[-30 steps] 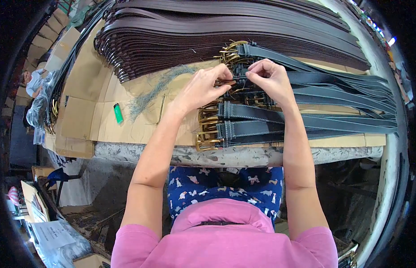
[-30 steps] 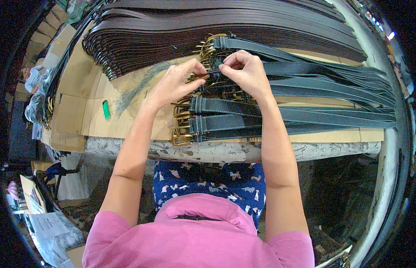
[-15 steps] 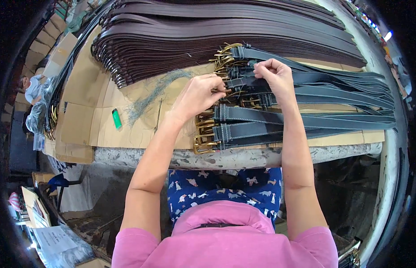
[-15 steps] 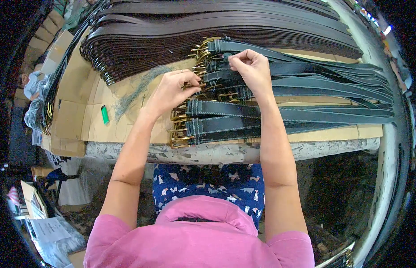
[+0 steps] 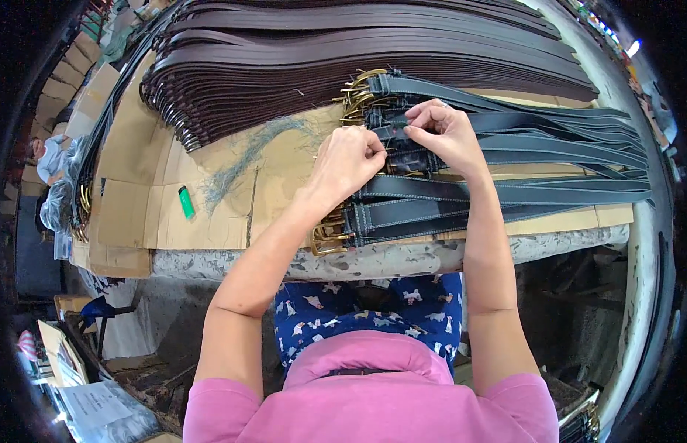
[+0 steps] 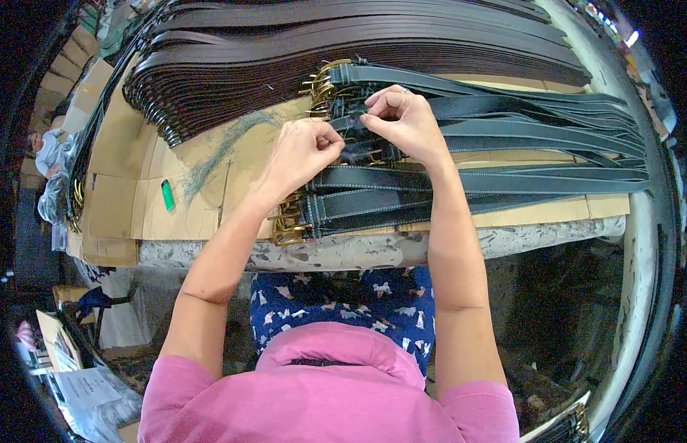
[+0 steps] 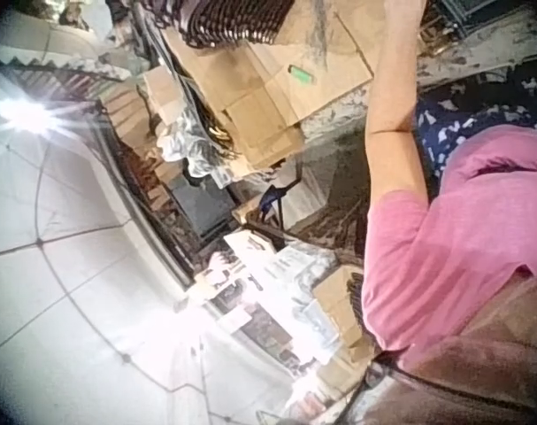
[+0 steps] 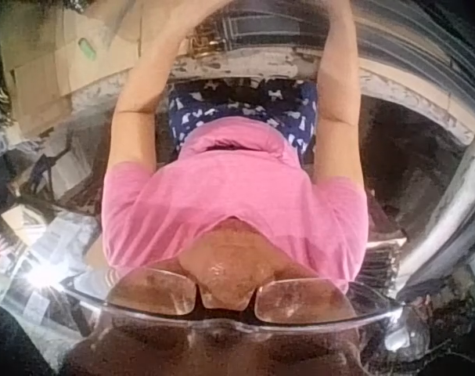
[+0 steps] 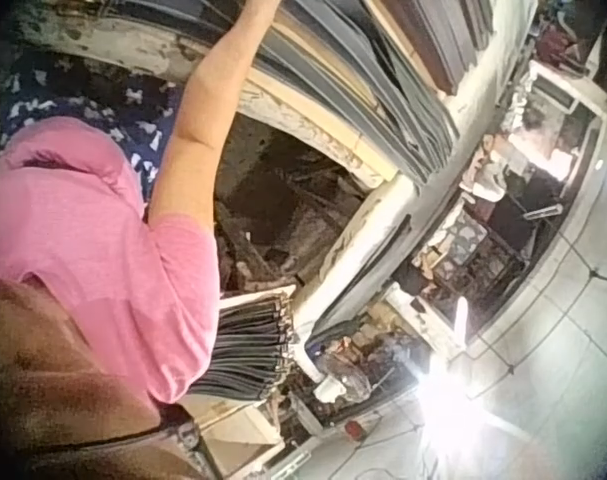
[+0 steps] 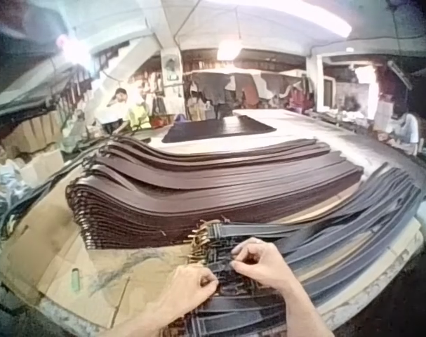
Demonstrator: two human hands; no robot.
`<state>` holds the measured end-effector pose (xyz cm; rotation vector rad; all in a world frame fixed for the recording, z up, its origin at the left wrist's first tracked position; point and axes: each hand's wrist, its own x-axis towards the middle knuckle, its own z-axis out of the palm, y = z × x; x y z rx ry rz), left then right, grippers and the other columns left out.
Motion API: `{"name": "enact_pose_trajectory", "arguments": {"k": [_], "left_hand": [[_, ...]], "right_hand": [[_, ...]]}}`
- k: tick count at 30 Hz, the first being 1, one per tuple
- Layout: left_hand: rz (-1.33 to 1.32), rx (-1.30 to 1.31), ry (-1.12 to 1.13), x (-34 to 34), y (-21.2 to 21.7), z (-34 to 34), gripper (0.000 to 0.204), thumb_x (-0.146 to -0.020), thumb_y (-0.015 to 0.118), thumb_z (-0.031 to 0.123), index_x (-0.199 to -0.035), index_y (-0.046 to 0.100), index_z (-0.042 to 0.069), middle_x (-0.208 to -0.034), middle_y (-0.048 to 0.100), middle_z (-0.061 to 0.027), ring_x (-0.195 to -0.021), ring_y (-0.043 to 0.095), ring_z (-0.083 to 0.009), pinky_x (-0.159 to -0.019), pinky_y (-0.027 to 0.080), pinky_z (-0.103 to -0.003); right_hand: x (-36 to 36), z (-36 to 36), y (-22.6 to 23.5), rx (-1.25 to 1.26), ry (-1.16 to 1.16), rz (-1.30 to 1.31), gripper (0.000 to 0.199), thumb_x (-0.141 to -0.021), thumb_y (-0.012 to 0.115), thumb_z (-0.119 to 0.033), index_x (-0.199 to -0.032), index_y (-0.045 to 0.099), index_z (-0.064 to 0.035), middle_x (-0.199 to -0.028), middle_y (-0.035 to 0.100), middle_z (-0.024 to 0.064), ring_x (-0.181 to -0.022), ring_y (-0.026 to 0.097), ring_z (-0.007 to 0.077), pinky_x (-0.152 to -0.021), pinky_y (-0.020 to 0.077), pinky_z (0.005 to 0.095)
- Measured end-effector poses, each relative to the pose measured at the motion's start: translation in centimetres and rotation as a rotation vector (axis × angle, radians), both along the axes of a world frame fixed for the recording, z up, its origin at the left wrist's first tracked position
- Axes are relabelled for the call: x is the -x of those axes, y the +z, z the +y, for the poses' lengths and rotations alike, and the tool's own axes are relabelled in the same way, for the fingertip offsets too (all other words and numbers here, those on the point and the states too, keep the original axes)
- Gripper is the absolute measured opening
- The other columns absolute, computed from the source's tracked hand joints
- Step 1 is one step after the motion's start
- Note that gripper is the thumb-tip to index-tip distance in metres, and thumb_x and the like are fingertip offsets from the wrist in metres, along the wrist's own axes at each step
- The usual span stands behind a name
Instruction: The recorder is assembling buckles and loops onto leather belts.
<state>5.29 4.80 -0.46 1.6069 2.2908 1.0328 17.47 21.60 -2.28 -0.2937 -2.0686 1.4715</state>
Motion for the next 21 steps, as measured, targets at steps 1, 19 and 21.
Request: {"name": "enact_pose_trajectory", "arguments": {"k": [1, 19, 21], "left_hand": [[0.000, 0.001, -0.003, 0.1, 0.0, 0.0, 0.022, -0.073, 0.072, 0.021, -0.078, 0.071, -0.001, -0.066, 0.065, -0.0132, -0.059, 0.062, -0.0207, -0.058, 0.048, -0.032], [-0.493, -0.077, -0.017, 1.9, -0.7, 0.1, 0.018, -0.082, 0.064, 0.016, -0.085, 0.067, -0.001, -0.069, 0.065, -0.0041, -0.063, 0.060, -0.0095, -0.059, 0.047, -0.026], [-0.505, -0.073, -0.014, 1.8, -0.7, 0.1, 0.018, -0.082, 0.064, 0.016, -0.085, 0.067, -0.001, -0.069, 0.065, -0.0042, -0.063, 0.060, -0.0094, -0.059, 0.047, -0.026]], "right_hand": [[0.0, 0.1, -0.2, 0.010, 0.000, -0.002, 0.013, -0.075, 0.074, -0.007, -0.073, 0.065, 0.0030, -0.096, 0.062, 0.0072, -0.071, 0.057, 0.0063, -0.063, 0.0474, 0.0218], [0.1, -0.2, -0.2, -0.094, -0.010, -0.059, 0.015, -0.070, 0.075, -0.012, -0.071, 0.066, 0.0005, -0.095, 0.064, 0.0079, -0.076, 0.059, 0.0120, -0.069, 0.0477, 0.0266], [0.1, -0.3, -0.2, -0.101, -0.013, -0.064, 0.015, -0.070, 0.075, -0.012, -0.071, 0.067, 0.0006, -0.095, 0.064, 0.0080, -0.076, 0.059, 0.0122, -0.068, 0.0476, 0.0265]]}}
